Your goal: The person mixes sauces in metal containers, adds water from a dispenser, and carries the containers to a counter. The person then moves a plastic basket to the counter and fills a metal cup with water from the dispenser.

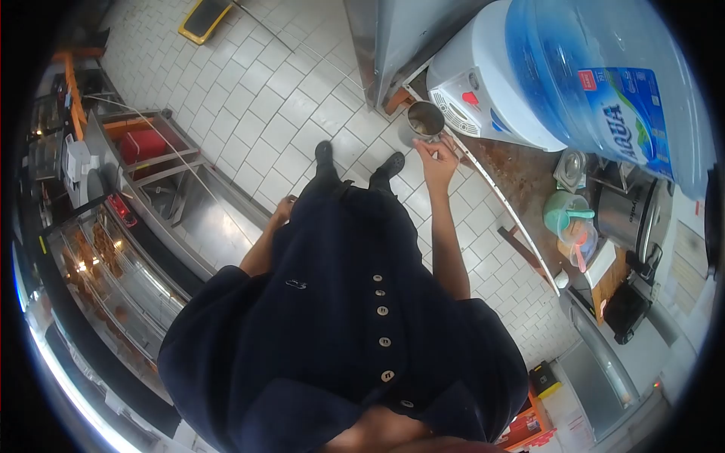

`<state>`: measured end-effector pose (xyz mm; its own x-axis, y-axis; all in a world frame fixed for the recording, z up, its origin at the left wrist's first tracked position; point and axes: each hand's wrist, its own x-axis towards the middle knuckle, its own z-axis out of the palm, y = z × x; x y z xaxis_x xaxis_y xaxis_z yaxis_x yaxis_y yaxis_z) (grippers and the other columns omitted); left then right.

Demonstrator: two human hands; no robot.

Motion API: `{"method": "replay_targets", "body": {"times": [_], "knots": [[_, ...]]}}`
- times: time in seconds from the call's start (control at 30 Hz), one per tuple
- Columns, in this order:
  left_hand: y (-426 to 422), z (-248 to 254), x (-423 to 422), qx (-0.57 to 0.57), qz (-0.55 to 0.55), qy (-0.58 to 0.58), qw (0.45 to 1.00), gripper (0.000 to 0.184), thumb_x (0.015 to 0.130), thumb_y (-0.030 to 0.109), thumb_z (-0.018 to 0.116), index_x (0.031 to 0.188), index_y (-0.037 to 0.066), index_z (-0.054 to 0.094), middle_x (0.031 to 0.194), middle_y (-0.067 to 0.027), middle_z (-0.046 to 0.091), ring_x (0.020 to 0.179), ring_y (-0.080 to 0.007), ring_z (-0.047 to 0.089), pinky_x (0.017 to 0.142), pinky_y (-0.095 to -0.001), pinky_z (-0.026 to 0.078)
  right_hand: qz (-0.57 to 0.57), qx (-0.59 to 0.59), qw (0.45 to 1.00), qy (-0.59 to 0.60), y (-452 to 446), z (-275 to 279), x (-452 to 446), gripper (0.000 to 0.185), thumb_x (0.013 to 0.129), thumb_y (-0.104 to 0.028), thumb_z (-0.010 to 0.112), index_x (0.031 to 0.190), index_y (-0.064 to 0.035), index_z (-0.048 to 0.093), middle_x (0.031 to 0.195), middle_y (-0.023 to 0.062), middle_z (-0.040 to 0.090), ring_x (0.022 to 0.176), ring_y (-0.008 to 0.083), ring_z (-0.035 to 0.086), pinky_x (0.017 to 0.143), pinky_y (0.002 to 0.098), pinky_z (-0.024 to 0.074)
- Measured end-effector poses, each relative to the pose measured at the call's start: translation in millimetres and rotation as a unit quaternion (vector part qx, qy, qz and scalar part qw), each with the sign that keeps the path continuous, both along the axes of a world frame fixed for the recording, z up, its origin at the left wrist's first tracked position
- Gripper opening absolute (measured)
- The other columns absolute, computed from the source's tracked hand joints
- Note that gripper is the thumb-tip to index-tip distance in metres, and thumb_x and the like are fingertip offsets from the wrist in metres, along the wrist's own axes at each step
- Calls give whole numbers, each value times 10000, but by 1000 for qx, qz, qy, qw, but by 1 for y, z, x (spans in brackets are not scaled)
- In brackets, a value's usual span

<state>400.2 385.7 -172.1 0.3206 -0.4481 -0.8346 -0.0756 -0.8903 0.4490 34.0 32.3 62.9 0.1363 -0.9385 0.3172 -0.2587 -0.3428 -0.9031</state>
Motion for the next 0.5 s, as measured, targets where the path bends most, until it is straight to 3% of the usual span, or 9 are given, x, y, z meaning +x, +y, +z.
{"method": "replay_targets", "body": {"times": [0.07,0.13,0.2,0.27,0.3,0.33,0.37,0.5], "knots": [[16,-29,1,-223,-226,-109,942,414,898,402,645,1019,7,648,902,-171,703,733,-268,690,582,-378,562,-35,-57,998,5,9,5,7,158,714,30,834,712,15,677,667,19,518,705,119,455,635,267,371],[13,-37,23,-199,-274,-104,935,399,903,394,645,1008,9,652,894,-167,700,740,-251,687,594,-372,561,7,28,1000,-2,22,17,19,148,729,26,826,719,22,678,692,22,522,723,114,458,657,269,388],[-10,-17,44,-176,-324,-98,924,385,909,386,644,996,12,656,885,-162,698,747,-234,685,606,-367,560,-40,51,998,-22,37,13,27,143,721,6,829,712,3,686,661,30,524,723,141,471,653,288,402],[-46,32,60,3,-128,35,991,347,926,370,624,1019,37,641,913,-144,692,771,-220,685,641,-369,556,-92,53,994,-19,57,15,39,149,719,-19,832,700,-5,685,665,35,545,727,156,486,645,304,412],[-52,34,72,-15,-18,85,996,348,943,379,600,1062,52,603,959,-133,687,777,-221,691,647,-376,554,-101,53,993,-16,72,15,43,149,719,-19,832,700,-5,685,665,35,545,727,156,486,645,304,412],[-63,46,84,-6,-12,83,996,378,945,387,575,1145,67,549,1043,-133,672,883,-244,670,746,-412,519,-86,34,995,22,87,14,45,148,722,-20,832,708,-4,686,673,39,545,729,154,486,645,300,411],[-68,39,101,-29,1,66,997,365,953,403,578,1105,71,569,983,-125,684,783,-233,690,654,-385,545,-72,16,995,61,105,14,46,147,724,-21,833,715,-3,687,682,42,545,731,153,486,644,295,410],[-95,34,149,-37,-24,55,998,343,947,383,571,1099,76,579,994,-113,693,789,-226,688,665,-377,530,-189,89,977,32,194,-9,36,122,733,-18,826,753,-4,707,685,38,545,722,150,490,660,291,417]]}}
